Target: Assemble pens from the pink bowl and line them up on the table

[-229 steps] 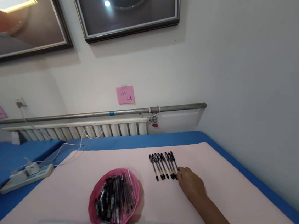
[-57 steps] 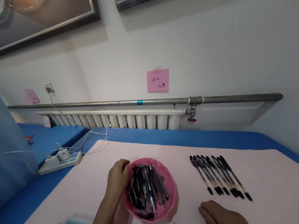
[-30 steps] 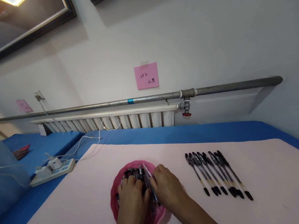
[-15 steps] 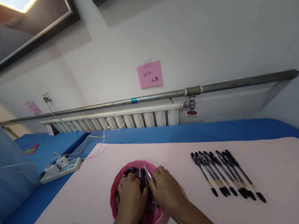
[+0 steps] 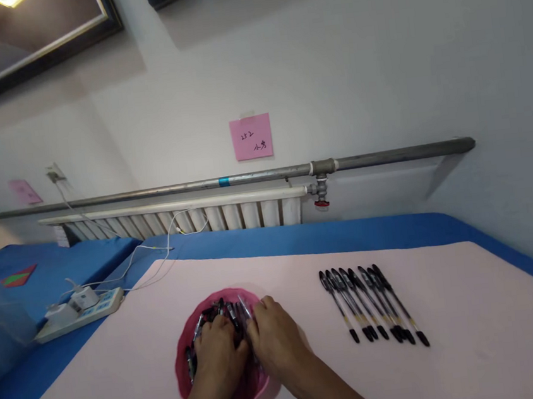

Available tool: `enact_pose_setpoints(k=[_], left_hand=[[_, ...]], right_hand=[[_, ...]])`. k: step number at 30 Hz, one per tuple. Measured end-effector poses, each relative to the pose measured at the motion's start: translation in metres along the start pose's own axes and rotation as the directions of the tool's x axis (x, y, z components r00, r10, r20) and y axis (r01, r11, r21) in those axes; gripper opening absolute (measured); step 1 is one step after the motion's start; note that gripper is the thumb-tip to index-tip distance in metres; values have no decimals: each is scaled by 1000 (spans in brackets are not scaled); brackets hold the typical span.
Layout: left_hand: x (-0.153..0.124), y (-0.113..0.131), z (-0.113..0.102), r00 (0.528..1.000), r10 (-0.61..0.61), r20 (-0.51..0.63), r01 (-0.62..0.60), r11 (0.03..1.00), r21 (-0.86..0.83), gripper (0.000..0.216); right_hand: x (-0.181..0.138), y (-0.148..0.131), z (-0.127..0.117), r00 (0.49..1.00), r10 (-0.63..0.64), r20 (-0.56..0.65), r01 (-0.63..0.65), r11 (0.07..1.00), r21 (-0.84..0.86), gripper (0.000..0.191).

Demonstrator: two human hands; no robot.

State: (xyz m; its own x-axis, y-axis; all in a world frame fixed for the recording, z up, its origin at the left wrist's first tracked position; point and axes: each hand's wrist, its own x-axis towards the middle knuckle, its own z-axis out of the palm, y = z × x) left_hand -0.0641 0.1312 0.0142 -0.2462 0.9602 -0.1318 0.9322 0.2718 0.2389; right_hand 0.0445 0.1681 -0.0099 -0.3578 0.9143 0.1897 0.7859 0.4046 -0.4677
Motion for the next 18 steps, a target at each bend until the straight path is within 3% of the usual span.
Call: enact_pose_setpoints(k=[6,8,10,12,14,16,18], left_hand=[[0,-22,-3,996,42,-80,-50,993,-105,17],[3,-36,-4,991,94,-93,-113,968,-225,18],[6,-48,-5,999,23,-31,-33,910,-414,18],[7,-55,-7,996,2,87,59,722,-689,17],[6,-54,-11,980,15,196,172,416,-893,18],[5,-50,-17,978,-18,208,208,135,-969,14],[7,-47,-23,977,-77,201,197,-59,-979,12]], right_hand=[[-3,0,1,1000,-8,-26,8,1000,1,18],[-4,-1,2,1000,-9,-30,8,1000,-15,18],[-4,-1,1,1000,-8,-30,8,1000,-28,18],[-4,0,-4,999,-13,-31,12,1000,-29,18],[-4,-2,-12,998,-40,-57,40,999,-5,17],[-5,-5,-22,983,-69,-168,82,994,69,16],[-7,-9,-29,979,-101,-178,138,968,210,17]])
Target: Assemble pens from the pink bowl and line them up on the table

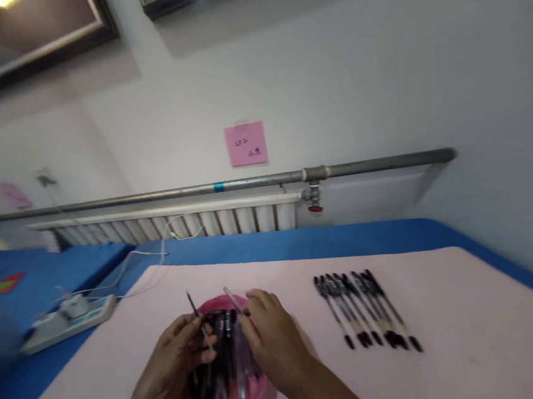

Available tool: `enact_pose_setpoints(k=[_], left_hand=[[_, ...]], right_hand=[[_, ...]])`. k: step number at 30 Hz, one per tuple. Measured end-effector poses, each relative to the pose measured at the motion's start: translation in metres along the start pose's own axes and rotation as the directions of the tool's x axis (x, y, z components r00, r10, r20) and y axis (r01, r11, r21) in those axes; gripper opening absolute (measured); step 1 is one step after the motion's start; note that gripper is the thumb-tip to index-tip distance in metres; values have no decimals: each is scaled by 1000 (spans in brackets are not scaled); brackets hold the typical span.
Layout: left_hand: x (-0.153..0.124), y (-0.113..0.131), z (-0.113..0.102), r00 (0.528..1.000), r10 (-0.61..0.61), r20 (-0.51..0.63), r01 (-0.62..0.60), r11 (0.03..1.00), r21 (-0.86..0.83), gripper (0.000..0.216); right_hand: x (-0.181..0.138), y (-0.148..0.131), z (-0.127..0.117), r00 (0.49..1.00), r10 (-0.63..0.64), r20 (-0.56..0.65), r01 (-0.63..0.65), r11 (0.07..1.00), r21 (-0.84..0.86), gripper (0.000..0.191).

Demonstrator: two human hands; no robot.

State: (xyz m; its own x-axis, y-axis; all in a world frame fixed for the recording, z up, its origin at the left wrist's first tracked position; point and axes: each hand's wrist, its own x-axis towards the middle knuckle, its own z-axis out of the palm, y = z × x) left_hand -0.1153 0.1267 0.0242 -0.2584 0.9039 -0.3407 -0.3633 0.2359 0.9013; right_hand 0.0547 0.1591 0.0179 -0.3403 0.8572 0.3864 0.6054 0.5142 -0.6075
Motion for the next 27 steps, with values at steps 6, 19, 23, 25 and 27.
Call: enact_pose_setpoints(k=[6,19,23,25,27], left_hand=[[6,11,-5,987,126,-95,-154,902,-403,16],[3,9,-1,975,200,-95,-220,840,-496,23],[3,8,-1,976,199,-90,-217,842,-494,22],[4,8,-2,976,198,-86,-214,840,-498,22],[5,6,-3,977,196,-86,-213,842,-496,22]], right_hand=[[-9,-2,10,953,-71,293,10,979,205,18],[-9,-1,19,918,-19,397,-28,993,113,17],[-13,2,21,920,-28,392,-23,992,124,16],[-14,3,20,923,-28,385,-18,993,116,16],[-14,2,19,928,-26,373,-10,996,94,16]])
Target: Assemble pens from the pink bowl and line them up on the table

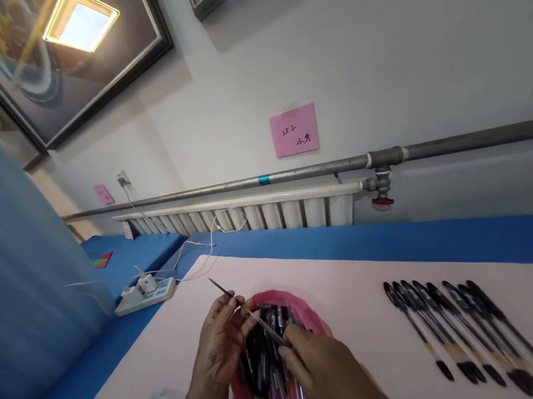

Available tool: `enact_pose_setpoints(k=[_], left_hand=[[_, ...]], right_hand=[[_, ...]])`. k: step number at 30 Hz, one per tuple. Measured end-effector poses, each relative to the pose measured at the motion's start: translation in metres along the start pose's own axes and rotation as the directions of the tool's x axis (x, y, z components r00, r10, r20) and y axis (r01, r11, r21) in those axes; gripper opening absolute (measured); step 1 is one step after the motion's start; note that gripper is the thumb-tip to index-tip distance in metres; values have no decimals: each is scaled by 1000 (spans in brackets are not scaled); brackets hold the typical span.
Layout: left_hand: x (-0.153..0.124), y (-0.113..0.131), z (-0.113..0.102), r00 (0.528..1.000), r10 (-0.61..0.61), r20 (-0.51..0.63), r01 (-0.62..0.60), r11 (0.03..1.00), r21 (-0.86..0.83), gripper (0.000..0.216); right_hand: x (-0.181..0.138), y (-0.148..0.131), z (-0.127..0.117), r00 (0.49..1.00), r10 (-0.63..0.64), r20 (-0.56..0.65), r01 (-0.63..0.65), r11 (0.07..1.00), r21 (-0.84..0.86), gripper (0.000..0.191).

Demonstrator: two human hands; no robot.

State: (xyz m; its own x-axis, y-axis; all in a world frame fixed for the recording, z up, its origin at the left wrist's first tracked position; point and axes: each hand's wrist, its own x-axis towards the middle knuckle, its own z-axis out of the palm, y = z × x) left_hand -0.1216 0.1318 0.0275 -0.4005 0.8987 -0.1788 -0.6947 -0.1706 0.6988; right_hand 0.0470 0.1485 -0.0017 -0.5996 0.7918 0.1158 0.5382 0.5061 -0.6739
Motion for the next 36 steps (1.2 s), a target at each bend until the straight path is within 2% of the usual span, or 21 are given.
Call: enact_pose_setpoints(k=[10,20,24,28,36], left_hand=[[3,-3,-3,1000,5,-2,-5,1000,25,25],[0,-2,-3,1000,-22,15,21,997,80,26],[-7,-8,3,990,-89,110,66,979,191,22],[-12,-12,8,968,-165,188,114,960,254,22],[-4,-9,2,995,0,99,-30,952,303,29]], right_hand=[[1,-4,-3,998,-40,-45,33,990,-140,15],[0,-8,-7,997,7,-79,1,995,96,16],[0,-9,-7,992,-12,-123,21,997,73,15],[3,-8,-7,991,28,-129,-16,995,95,17],[6,-1,-3,992,14,-126,14,975,223,16]])
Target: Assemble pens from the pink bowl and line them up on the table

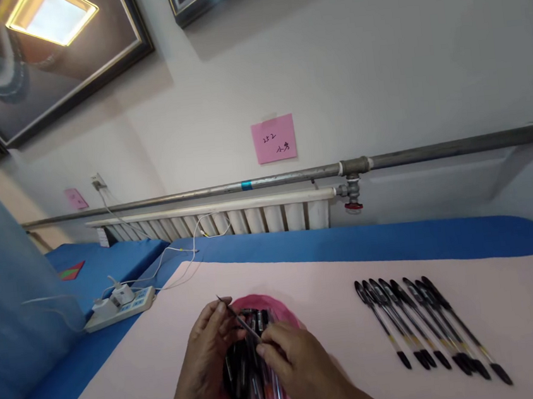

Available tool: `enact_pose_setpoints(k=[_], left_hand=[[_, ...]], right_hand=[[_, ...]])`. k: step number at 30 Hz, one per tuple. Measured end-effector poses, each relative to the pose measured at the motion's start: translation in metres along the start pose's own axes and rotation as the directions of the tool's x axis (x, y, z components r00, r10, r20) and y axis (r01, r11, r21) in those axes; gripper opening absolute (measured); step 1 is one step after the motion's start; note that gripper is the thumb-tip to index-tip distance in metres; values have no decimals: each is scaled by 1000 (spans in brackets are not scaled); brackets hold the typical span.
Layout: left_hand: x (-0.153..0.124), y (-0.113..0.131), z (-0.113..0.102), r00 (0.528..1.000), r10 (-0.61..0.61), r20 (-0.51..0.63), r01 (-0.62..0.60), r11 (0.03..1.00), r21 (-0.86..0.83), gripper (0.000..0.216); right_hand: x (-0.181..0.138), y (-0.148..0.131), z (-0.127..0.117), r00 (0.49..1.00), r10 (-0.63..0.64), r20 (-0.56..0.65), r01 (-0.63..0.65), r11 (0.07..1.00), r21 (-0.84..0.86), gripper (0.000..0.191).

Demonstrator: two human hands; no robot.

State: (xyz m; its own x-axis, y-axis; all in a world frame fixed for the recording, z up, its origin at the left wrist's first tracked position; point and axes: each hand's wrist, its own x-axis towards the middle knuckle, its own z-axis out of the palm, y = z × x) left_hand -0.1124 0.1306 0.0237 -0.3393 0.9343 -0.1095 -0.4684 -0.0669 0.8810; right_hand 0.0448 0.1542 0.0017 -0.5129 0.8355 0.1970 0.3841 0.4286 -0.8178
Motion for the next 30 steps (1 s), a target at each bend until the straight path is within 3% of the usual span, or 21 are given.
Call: enact_pose_setpoints(k=[5,10,15,20,30], left_hand=[[-1,-1,0,999,13,44,-18,992,127,28],[3,5,-9,995,45,-88,-33,991,132,39],[9,11,-22,981,120,-150,-72,953,293,32],[11,10,-27,973,181,-146,-92,877,472,26],[13,6,-30,975,177,-135,-83,851,518,24]], right_hand=[[2,-7,-6,995,86,43,-94,959,266,17],[7,-7,-13,937,332,105,-317,687,654,25],[12,5,-18,912,411,-2,-230,514,826,23],[13,12,-19,888,428,-166,-107,545,832,21],[12,12,-17,890,424,-169,-116,569,814,19]])
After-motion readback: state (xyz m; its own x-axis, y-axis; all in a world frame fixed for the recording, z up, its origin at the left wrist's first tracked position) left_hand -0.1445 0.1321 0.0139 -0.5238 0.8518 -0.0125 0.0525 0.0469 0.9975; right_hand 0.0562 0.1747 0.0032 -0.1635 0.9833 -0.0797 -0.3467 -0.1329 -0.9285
